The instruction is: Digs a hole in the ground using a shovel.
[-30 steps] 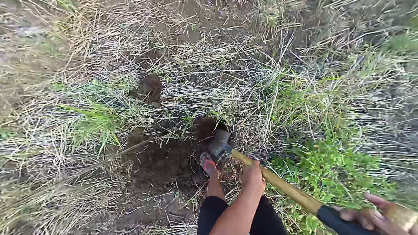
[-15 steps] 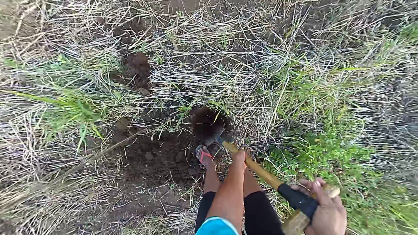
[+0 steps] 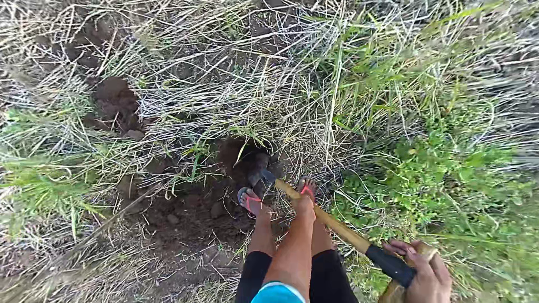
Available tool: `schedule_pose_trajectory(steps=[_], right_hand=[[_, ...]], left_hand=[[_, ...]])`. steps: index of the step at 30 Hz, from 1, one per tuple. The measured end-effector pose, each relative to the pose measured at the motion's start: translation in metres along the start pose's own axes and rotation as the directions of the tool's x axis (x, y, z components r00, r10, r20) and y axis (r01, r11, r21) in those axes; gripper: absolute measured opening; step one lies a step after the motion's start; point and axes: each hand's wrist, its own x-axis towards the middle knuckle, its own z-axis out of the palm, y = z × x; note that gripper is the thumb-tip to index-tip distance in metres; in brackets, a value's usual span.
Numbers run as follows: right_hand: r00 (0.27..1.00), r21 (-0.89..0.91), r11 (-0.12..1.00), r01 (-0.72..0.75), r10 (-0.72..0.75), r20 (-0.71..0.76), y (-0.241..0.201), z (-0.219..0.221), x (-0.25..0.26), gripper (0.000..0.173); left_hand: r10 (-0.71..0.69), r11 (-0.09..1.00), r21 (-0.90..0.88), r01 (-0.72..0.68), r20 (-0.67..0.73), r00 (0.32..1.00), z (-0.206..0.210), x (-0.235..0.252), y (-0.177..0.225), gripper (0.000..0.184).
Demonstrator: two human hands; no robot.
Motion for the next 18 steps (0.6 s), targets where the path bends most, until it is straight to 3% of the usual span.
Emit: schedule_pose_trajectory(steps=[5,10,13,15,18], right_hand=[[0.999,-0.074,0.997,-0.024,0.022,-0.023,0.068,-0.049,0.044,0.03],[0.999,-0.157,0.988,0.007,-0.013,-0.04,0.147,-0.088,0.083,0.026],[0.998,-0.343,0.939,-0.011,-0.011,-0.063,0.184,-0.102,0.1,0.041],[0.992,-0.402,0.913,-0.066,0.016,-0.125,0.19,-0.099,0.106,0.046],[0.987,-0.296,0.952,-0.077,0.032,-0.155,0.149,-0.065,0.098,0.031]], left_hand=[[0.063,0.995,-0.078,-0.068,-0.064,0.996,0.041,0.029,-0.04,0.038],[0.162,0.985,-0.046,-0.165,-0.054,0.985,0.065,0.065,-0.083,0.036],[0.114,0.993,-0.038,-0.114,0.013,0.993,0.07,0.09,-0.1,0.041],[0.04,0.998,-0.053,-0.036,0.084,0.996,0.068,0.101,-0.1,0.044],[0.023,0.981,-0.194,-0.002,0.107,0.994,0.053,0.099,-0.062,0.035]])
